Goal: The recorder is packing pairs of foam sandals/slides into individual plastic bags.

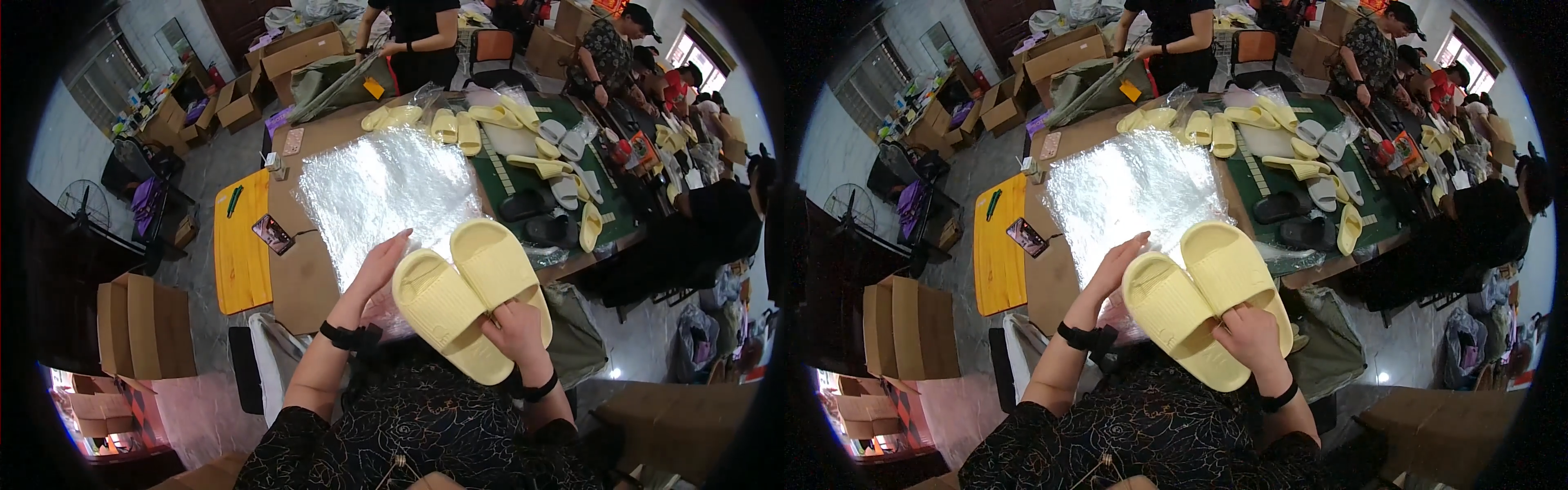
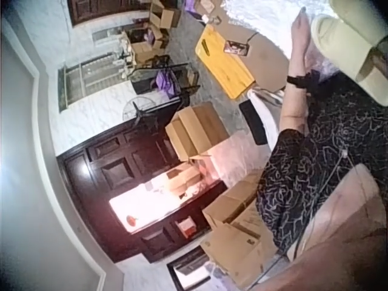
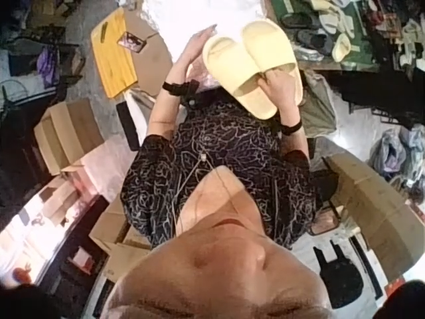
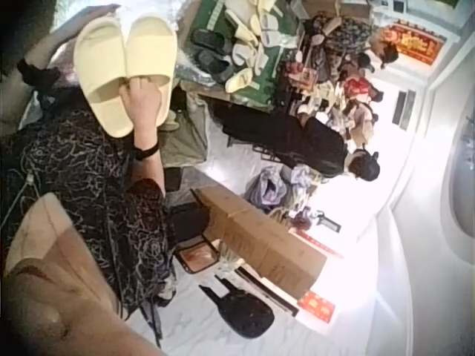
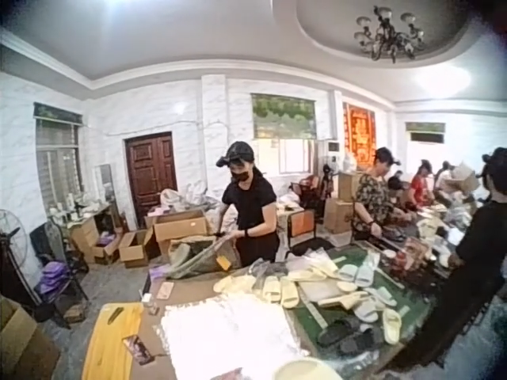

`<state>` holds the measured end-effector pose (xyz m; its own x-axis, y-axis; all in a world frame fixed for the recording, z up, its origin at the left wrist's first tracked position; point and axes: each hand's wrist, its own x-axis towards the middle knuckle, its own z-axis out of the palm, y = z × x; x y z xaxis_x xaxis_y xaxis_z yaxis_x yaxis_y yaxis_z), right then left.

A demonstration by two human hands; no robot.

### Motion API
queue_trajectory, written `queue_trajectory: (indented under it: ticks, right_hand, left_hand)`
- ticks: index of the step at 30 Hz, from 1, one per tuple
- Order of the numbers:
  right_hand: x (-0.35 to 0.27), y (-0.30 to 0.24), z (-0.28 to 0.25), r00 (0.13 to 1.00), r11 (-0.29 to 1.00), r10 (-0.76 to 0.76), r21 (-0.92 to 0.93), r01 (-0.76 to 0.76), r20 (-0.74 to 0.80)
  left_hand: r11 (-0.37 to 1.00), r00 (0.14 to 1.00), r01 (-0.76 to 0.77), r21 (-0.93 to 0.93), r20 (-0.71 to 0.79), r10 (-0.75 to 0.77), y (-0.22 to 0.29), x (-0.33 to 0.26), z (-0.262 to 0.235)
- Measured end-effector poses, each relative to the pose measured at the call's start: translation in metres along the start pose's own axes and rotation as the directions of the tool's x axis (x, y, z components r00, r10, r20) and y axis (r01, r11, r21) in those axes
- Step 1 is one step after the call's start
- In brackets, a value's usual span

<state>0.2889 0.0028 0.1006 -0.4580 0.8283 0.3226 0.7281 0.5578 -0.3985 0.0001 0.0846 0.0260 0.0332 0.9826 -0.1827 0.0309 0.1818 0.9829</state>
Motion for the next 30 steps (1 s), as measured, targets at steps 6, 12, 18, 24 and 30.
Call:
queue_trajectory:
  ticks: [6, 12, 18, 24, 30]
  right_hand:
    - [0.015, -0.003, 0.009, 1.000, 0.999, 0.013, 0.037, -0.014, 0.021]
    - [0.013, 0.006, 0.024, 0.995, 0.995, 0.099, -0.018, -0.099, 0.012]
    - [0.015, -0.013, 0.025, 0.997, 0.993, 0.055, -0.110, -0.049, 0.050]
    - [0.043, -0.009, 0.047, 0.979, 0.986, 0.147, -0.100, -0.133, 0.145]
    - [0.087, 0.003, 0.087, 0.974, 0.965, 0.222, 0.131, -0.227, 0.054]
  left_hand:
    - [0.985, 0.942, -0.159, 0.063, 0.310, 0.132, 0.011, -0.004, -0.009]
    - [0.986, 0.974, -0.075, 0.148, 0.222, 0.041, 0.010, -0.003, -0.011]
    - [0.688, 0.911, -0.412, 0.597, 0.265, 0.316, 0.032, -0.023, 0.005]
    - [0.466, 0.787, -0.609, 0.642, 0.414, 0.457, 0.047, -0.041, 0.023]
    - [0.504, 0.696, -0.718, 0.480, 0.478, 0.535, 0.070, -0.073, 0.036]
